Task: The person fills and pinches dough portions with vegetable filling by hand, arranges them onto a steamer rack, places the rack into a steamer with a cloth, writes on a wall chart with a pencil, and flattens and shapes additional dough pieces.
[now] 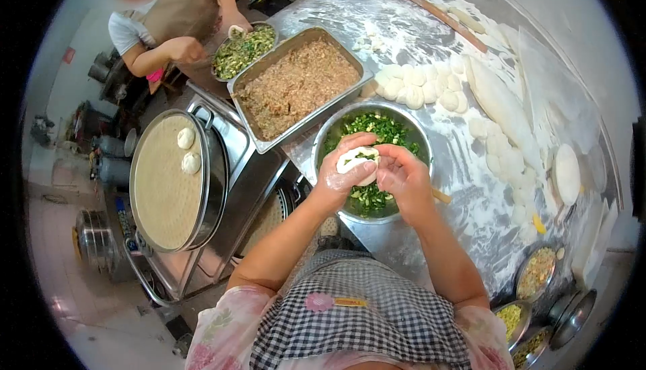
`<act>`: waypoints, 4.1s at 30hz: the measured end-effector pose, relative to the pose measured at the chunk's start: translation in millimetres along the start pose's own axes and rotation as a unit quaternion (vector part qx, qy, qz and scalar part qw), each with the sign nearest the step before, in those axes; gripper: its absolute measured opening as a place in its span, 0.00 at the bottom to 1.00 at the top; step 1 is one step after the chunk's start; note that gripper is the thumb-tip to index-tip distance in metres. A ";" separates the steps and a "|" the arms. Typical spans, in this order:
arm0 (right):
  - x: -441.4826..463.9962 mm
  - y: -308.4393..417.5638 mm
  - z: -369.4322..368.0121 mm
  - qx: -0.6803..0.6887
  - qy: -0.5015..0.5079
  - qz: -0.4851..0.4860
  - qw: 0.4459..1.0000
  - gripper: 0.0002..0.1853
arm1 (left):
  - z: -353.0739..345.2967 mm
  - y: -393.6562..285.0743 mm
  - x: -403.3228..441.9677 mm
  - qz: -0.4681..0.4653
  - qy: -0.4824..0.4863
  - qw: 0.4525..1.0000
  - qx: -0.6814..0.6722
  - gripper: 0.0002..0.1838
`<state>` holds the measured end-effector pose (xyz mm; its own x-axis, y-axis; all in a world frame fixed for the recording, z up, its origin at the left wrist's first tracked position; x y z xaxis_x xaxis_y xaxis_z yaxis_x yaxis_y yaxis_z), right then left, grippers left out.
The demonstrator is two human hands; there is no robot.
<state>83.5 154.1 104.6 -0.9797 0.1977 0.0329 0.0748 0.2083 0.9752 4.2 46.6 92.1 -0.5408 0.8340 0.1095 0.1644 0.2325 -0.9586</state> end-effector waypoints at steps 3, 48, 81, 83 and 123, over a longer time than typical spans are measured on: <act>0.1 26.3 -1.3 -0.251 0.037 0.029 0.967 0.12 | -7.8 -10.1 -0.8 0.015 0.045 0.991 0.121 0.39; -48.9 -126.8 -282.7 -0.354 0.305 -0.239 0.851 0.11 | 360.4 -46.5 -310.4 0.095 -0.347 0.865 0.349 0.39; -414.9 9.1 88.2 -0.244 -0.220 -0.269 0.905 0.13 | -288.9 186.0 167.8 -0.122 0.079 0.815 0.561 0.11; -418.9 10.8 94.9 -0.238 -0.209 -0.262 0.912 0.13 | -283.1 181.6 171.1 -0.090 0.110 0.823 0.550 0.10; -362.3 26.9 149.9 -0.426 -0.127 -0.209 0.871 0.19 | -242.8 147.8 -64.8 -0.128 0.331 0.675 0.647 0.37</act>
<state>468.4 231.6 86.0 -0.8079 0.5028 -0.3073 -0.5491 -0.4531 0.7023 263.9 148.4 7.2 0.1418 0.9899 -0.0017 -0.9543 0.1363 -0.2661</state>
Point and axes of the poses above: each hand's wrist, its own x-axis towards the middle knuckle, its own z-axis out of the back of the hand, y = z × x, the point moved 6 cm from there along x, towards the middle knuckle, and after that the axes turned 12 degrees about y, right-handed, at the moved point
